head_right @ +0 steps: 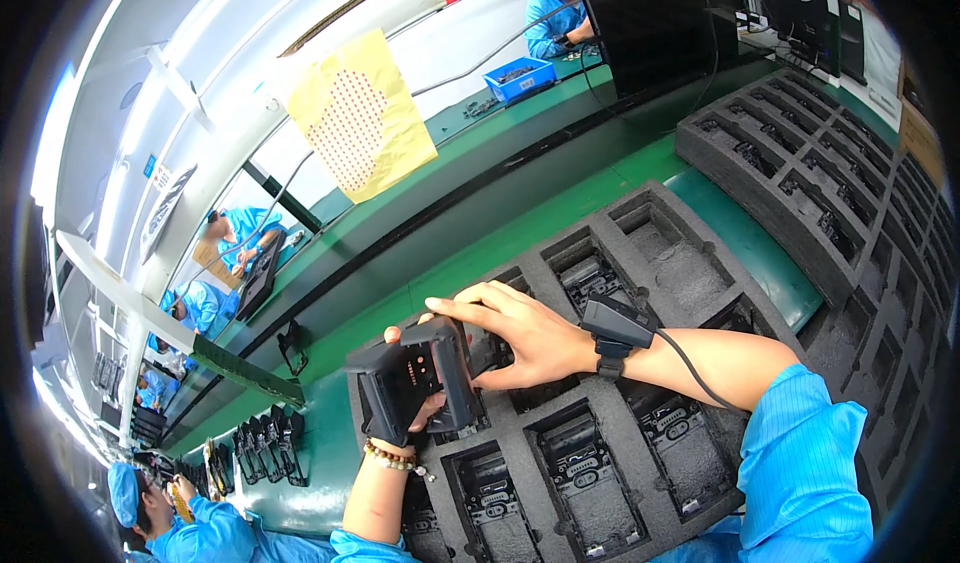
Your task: The recorder is assembling handheld electronic devices, checking alignment of housings, and placing them back in foam trays on a factory production line.
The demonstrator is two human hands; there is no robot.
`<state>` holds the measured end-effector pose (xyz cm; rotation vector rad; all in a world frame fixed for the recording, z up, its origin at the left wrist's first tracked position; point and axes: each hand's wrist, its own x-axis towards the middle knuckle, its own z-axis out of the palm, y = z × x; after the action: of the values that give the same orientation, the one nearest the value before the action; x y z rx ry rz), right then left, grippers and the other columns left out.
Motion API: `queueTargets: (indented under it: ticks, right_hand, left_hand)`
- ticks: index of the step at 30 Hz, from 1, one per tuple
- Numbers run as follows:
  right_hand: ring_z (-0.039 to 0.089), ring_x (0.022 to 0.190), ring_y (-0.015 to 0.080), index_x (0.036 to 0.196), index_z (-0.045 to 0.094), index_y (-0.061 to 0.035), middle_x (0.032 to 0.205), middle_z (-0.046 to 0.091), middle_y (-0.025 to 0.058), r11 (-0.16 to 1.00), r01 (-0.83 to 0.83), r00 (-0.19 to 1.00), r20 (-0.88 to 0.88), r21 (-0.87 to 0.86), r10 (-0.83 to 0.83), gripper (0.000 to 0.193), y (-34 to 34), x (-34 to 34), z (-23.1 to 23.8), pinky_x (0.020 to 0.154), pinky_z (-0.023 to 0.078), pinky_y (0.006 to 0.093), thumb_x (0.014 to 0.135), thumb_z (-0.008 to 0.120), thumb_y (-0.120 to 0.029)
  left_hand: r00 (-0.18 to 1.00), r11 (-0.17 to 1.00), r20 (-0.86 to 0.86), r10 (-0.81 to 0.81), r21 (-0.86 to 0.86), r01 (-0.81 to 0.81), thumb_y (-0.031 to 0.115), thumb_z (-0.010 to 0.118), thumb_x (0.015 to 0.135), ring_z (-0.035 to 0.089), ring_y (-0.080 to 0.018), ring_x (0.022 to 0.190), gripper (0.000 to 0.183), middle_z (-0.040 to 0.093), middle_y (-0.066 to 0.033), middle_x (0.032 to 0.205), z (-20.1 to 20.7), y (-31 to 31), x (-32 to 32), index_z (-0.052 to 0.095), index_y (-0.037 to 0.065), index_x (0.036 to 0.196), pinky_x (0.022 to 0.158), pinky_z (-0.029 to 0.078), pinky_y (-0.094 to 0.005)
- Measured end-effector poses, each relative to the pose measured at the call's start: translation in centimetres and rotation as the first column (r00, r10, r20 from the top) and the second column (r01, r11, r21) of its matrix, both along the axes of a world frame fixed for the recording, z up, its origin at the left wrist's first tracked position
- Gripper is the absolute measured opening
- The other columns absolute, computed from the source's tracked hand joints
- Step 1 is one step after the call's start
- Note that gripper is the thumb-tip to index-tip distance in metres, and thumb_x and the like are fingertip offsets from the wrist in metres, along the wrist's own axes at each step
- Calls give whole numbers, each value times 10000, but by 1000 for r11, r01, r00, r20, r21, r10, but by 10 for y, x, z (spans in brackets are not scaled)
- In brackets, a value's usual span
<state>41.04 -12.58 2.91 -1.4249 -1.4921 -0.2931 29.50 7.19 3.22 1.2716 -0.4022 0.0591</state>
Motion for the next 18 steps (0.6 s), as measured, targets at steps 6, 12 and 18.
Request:
queueTargets:
  ticks: [6,12,18]
  right_hand:
    - [477,1235,273,1482,271,-64,1352,470,149,998,37,934,-354,-51,-53,879,5,10,-8,999,406,402,824,749,-399]
    - [508,1107,165,1534,103,-103,1287,464,101,994,-109,693,-718,-25,58,765,10,24,-17,852,453,304,982,511,-441]
    - [592,1038,181,1469,290,-148,1271,504,85,987,-147,195,-977,58,86,632,11,51,-23,712,496,309,988,457,-523]
  left_hand:
    - [992,962,-126,-9,-273,-26,26,782,607,360,-231,1349,944,469,-53,1349,-10,8,7,385,196,1447,1149,279,-491]
    - [962,862,-274,2,-488,-141,228,733,847,528,-112,901,667,513,1,1055,-15,14,17,402,91,1410,920,462,-350]
    - [856,838,-470,216,-360,-409,316,620,960,454,-84,684,363,524,3,878,-7,28,37,542,41,1182,630,413,-235]
